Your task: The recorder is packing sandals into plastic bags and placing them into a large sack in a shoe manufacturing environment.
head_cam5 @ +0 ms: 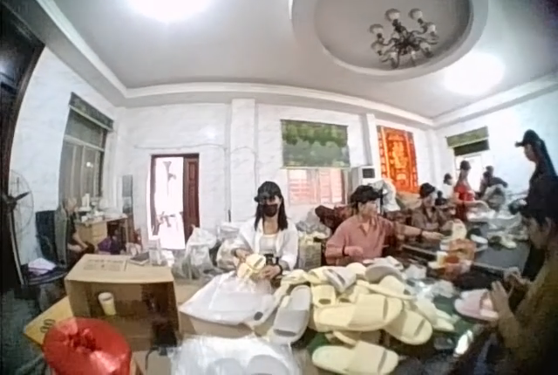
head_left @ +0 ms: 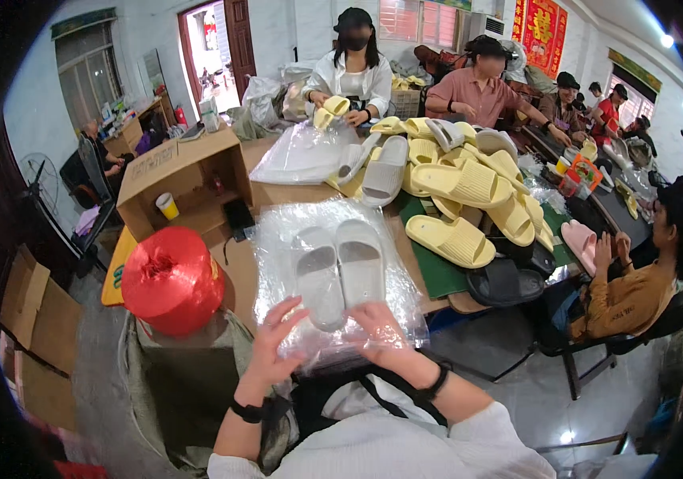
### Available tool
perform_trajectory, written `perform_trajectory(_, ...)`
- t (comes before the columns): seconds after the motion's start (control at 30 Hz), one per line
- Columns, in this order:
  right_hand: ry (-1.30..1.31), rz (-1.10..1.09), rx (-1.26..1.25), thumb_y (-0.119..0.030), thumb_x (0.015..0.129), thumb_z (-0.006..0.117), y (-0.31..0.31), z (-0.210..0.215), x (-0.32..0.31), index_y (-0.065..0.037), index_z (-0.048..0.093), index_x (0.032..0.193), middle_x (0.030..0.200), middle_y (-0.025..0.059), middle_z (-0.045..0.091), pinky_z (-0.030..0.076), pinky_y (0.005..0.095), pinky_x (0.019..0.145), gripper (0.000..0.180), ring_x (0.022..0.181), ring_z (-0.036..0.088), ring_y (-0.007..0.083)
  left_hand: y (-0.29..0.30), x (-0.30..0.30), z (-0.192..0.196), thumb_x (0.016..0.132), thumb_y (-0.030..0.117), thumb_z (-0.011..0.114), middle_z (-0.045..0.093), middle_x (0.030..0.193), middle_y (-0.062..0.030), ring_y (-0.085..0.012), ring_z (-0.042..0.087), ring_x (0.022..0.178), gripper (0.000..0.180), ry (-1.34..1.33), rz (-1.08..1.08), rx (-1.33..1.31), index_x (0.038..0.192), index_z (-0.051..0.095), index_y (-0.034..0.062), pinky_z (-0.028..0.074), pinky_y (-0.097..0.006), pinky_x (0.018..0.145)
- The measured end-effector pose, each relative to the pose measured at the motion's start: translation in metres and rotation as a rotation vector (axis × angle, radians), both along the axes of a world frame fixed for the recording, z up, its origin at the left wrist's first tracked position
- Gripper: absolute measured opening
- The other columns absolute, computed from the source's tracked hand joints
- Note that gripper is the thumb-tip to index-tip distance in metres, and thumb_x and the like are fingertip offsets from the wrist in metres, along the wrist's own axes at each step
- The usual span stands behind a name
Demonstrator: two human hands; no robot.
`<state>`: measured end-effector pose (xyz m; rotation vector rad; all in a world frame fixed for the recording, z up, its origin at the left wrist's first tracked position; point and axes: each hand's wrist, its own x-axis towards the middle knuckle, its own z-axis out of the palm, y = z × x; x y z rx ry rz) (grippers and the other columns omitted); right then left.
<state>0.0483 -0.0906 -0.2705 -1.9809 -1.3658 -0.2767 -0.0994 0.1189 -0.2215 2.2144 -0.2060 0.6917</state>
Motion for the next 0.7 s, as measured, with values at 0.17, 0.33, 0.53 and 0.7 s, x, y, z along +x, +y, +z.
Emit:
perform_trajectory(0.17, 1.224, 0.663, -0.576, -0.023, 0.09, 0.074, -0.114, 0.055, -0.002, -0.004, 0.071, 0.114, 0.095, 0.001, 0.073, 0.05, 0.0236, 0.074, 0.031, 0.084, 0.062, 0.0071, 0.034, -0.019, -0.059, 0.096, 0.032, 0.062, 0.07, 0.103, -0.0101, -0.0155, 0.066, 0.078, 0.041, 0.323, 0.42, -0.749, 0.12, 0.062, -0.0006, 0.051, -0.026, 0.067)
perform_trajectory(0.33, 1.009, -0.154, 0.09, -0.027, 0.097, 0.062, -0.127, 0.064, 0.04, -0.002, 0.069, 0.093, 0.074, -0.0026, 0.062, 0.043, 0.0209, 0.062, 0.026, 0.069, 0.053, 0.005, 0.024, -0.008, -0.036, 0.098, 0.043, 0.056, 0.069, 0.077, -0.004, -0.0102, 0.056, 0.051, 0.045, 0.785, 0.274, -0.784, 0.096, 0.074, 0.0017, 0.041, -0.023, 0.048)
perform_trajectory(0.53, 0.953, -0.228, -0.285, -0.028, 0.092, 0.07, -0.093, 0.023, 0.082, 0.001, 0.071, 0.093, 0.081, 0.0014, 0.068, 0.047, 0.0252, 0.068, 0.029, 0.075, 0.058, 0.0081, -0.003, -0.001, -0.026, 0.089, 0.027, 0.068, 0.071, 0.082, -0.0014, -0.007, 0.051, 0.053, 0.026, 0.819, 0.194, -0.66, 0.097, 0.074, 0.0025, 0.04, -0.023, 0.049)
perform_trajectory(0.7, 1.137, -0.134, -0.008, -0.014, 0.087, 0.072, -0.113, 0.0, 0.104, 0.003, 0.073, 0.101, 0.088, 0.0031, 0.071, 0.048, 0.0224, 0.072, 0.022, 0.079, 0.061, 0.0079, 0.015, -0.011, -0.028, 0.089, 0.016, 0.065, 0.072, 0.086, -0.0015, -0.0048, 0.047, 0.053, 0.019, 0.738, 0.196, -0.737, 0.099, 0.073, 0.0011, 0.039, -0.02, 0.05)
